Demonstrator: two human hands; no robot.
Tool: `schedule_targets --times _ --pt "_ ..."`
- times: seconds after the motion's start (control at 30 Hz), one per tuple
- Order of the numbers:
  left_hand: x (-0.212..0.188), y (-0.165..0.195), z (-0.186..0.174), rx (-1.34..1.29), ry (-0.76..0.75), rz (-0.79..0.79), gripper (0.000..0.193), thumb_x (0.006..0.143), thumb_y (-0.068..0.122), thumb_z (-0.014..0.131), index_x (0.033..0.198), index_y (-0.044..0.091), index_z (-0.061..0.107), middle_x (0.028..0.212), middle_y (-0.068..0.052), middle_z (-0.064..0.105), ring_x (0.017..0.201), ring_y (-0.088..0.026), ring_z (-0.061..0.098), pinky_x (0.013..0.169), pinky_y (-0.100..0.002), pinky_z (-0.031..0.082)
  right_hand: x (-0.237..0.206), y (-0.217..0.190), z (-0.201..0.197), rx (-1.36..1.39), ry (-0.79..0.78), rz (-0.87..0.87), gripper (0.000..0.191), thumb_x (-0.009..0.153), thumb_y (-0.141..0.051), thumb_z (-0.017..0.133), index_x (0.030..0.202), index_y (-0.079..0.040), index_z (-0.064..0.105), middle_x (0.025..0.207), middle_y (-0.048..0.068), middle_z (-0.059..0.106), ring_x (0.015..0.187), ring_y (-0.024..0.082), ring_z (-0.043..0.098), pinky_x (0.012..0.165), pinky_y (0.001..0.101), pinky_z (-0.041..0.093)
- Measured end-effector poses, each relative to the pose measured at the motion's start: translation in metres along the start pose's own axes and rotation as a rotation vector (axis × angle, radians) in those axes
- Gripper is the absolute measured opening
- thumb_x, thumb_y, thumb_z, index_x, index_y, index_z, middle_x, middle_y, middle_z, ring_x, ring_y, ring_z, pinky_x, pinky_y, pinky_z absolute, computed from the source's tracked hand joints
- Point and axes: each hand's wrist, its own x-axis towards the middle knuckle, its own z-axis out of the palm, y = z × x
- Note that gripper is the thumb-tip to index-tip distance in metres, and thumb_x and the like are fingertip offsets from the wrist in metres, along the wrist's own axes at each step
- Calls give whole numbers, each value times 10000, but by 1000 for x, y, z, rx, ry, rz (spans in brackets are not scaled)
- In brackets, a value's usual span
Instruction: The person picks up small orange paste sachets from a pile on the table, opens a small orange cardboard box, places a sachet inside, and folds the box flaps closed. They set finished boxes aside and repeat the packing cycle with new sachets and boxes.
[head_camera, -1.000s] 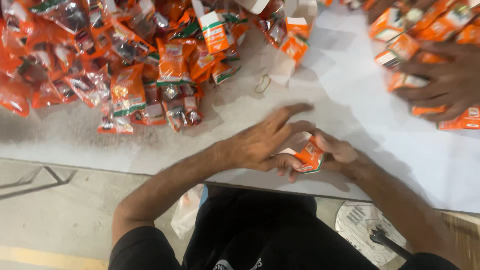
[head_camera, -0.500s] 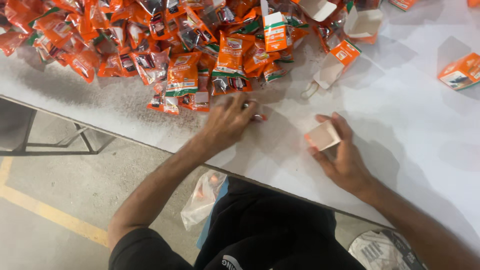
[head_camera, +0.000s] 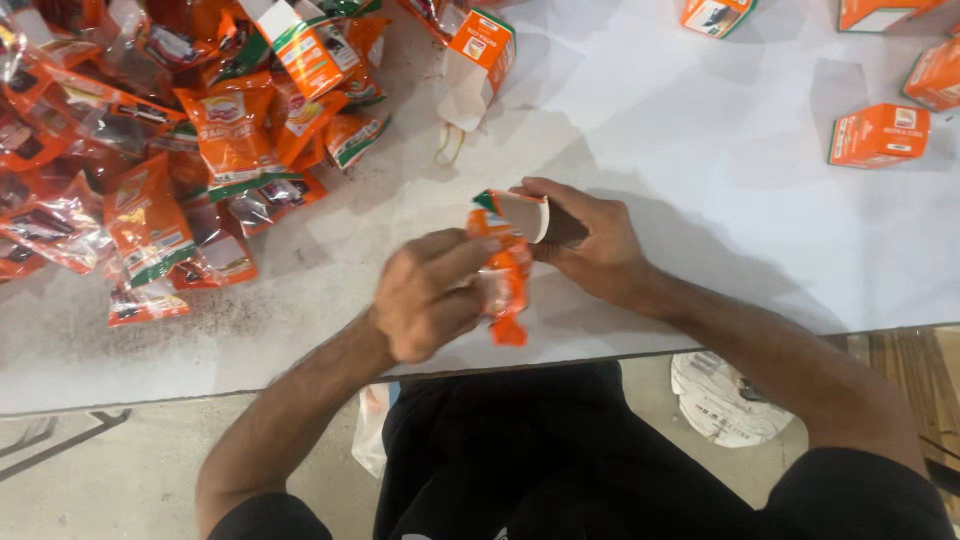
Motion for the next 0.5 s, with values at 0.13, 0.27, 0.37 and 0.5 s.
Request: schedule_targets --times 0.13,0.27,0.37,0.5 --pt "-13 -21 33 175 -36 125 266 922 -29 809 1071 -30 589 1209 -263 710 1204 -401 637 1012 -502 579 0 -3 -3 45 -49 7 615 873 -30 826 1427 -23 559 1271 92 730 1147 153 722 995 307 591" --pt "-28 -24 38 551 -183 75 236 1052 76 756 1273 100 678 1114 -63 686 1356 -297 549 1157 -664 336 0 -6 -4 272 -84 -43 615 917 -8 758 1470 -36 489 1429 108 650 1295 175 656 1092 326 574" --pt "-26 -17 34 342 -268 -77 414 940 350 713 1200 28 693 1085 -116 670 1310 -366 531 1125 -723 266 2 -10 -4 -59 -43 -123 582 871 24 792 1406 -45 571 1392 137 660 1248 234 686 1040 337 583" --pt "-6 -3 43 298 -186 -386 225 925 202 733 1122 113 672 1192 -136 579 1265 -402 492 1073 -658 338 4 -14 -4 -93 -46 -118 643 837 5 823 1416 -41 549 1366 138 634 1215 291 680 1019 355 575"
